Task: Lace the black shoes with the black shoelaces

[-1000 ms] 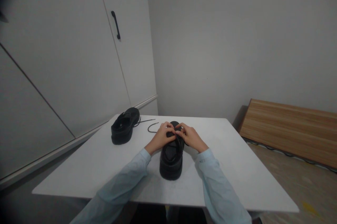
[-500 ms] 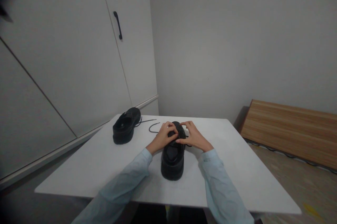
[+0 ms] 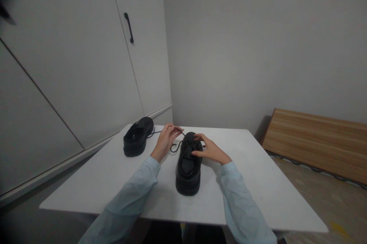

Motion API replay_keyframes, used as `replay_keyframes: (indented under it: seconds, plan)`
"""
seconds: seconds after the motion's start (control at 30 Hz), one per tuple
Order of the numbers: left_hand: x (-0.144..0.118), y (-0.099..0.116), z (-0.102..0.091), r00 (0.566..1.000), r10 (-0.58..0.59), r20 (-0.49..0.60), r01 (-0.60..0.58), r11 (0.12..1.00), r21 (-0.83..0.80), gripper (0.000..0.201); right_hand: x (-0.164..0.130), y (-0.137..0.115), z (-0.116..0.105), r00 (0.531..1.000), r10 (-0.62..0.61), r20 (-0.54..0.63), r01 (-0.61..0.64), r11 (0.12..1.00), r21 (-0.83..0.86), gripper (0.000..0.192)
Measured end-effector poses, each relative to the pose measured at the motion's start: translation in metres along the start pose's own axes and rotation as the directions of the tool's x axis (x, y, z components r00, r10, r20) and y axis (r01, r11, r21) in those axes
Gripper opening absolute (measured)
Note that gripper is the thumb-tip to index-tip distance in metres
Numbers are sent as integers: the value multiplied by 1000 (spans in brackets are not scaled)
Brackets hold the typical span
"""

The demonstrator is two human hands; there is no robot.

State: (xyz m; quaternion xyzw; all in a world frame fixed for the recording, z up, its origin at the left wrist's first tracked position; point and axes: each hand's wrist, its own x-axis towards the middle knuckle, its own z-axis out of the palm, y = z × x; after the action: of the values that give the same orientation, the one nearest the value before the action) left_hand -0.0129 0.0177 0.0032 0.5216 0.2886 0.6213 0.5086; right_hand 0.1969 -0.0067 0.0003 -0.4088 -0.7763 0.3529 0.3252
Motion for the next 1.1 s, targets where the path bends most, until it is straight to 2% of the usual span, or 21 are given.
replay_keyframes:
  seconds: [0.1,0.2,0.33,0.5,0.7,1.1]
  plan:
    - [-2,7,1,997,-61,38,68,971,-230,21,0,-1,0,1000,1,10,-1,1000,-10,65]
    - [-5,11,5,996,-72,55,85,951,-297,26,0,-1,-1,1000,-1,25,1,1000,-22,64]
    - [-4,14,3,998,-19,54,33,959,-281,26,0,0,-1,1000,-11,23,11,1000,-29,63]
    - [1,18,-5,997,72,-25,-77,952,-297,28,0,4,-1,1000,6,23,-5,999,-34,64]
    - [2,20,-8,990,125,-59,-137,952,-275,30,-1,7,-1,999,28,28,-27,999,-43,63]
    - [7,27,-19,945,248,-213,-293,932,-212,30,-2,9,-2,997,52,56,-50,998,-38,60]
